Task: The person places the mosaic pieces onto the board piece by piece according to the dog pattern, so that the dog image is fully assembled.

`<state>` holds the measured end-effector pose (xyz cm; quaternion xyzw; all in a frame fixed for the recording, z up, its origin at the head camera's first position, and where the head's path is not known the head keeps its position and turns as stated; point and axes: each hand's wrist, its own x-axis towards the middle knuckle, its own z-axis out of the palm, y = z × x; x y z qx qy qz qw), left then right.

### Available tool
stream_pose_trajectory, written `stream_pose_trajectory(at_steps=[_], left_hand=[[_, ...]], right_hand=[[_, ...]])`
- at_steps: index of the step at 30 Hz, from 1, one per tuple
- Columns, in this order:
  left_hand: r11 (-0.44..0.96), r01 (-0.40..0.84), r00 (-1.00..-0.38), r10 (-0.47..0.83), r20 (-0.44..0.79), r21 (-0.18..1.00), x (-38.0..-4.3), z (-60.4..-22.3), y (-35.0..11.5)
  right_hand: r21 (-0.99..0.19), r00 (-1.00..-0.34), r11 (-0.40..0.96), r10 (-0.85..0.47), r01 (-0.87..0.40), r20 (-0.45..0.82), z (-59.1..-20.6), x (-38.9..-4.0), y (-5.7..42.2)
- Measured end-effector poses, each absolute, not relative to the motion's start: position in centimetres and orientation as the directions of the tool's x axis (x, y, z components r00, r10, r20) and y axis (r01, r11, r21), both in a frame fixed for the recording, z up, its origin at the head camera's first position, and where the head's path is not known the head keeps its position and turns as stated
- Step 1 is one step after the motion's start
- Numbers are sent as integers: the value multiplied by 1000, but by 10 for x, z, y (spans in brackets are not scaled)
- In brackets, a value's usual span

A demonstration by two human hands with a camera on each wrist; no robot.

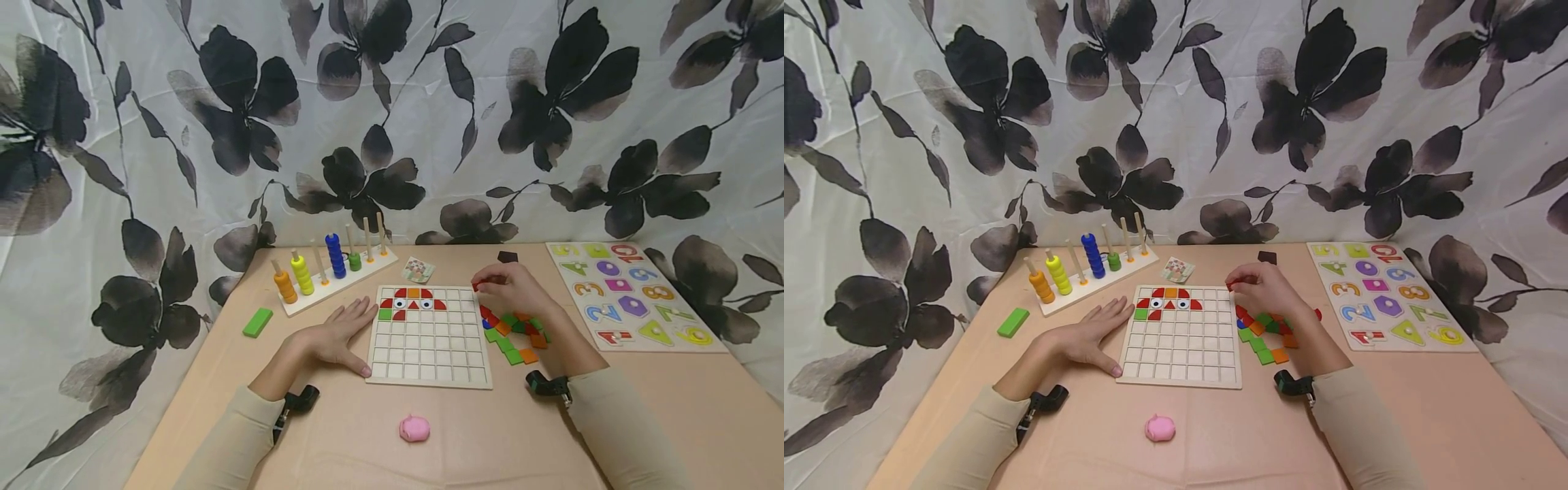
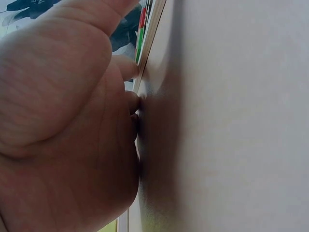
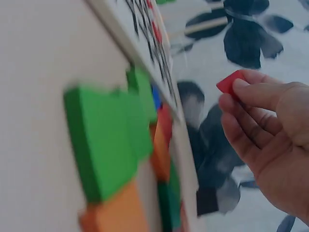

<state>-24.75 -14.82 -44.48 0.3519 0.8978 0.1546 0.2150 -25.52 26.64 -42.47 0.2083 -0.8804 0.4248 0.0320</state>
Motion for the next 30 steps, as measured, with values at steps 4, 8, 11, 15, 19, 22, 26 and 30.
stream_pose_trajectory(at_steps=[4, 8, 11, 15, 19, 22, 26, 30], left_hand=[[707, 563, -659, 697, -284, 429, -247, -443, -148], [705, 566, -656, 699, -285, 426, -247, -443, -148], [706, 567, -655, 699, -287, 424, -248, -443, -148], [706, 569, -655, 699, -288, 421, -247, -444, -148], [703, 573, -652, 702, -285, 421, -247, -444, -148], [698, 578, -650, 707, -278, 423, -246, -443, -147], [697, 585, -652, 708, -272, 414, -246, -442, -147], [699, 587, -651, 708, -274, 409, -247, -442, -147]], right_hand=[[-719, -898, 553, -364, -422, 247, -417, -254, 244], [-714, -881, 544, -415, -441, 228, -411, -255, 219], [-716, -864, 530, -460, -454, 208, -410, -259, 203], [-698, -840, 541, -518, -470, 164, -415, -268, 186], [-662, -810, 560, -573, -498, 125, -423, -274, 174], [-640, -796, 568, -595, -517, 114, -427, -275, 169], [-614, -781, 572, -613, -545, 122, -429, -274, 163], [-581, -786, 598, -606, -552, 123, -431, -272, 160]])
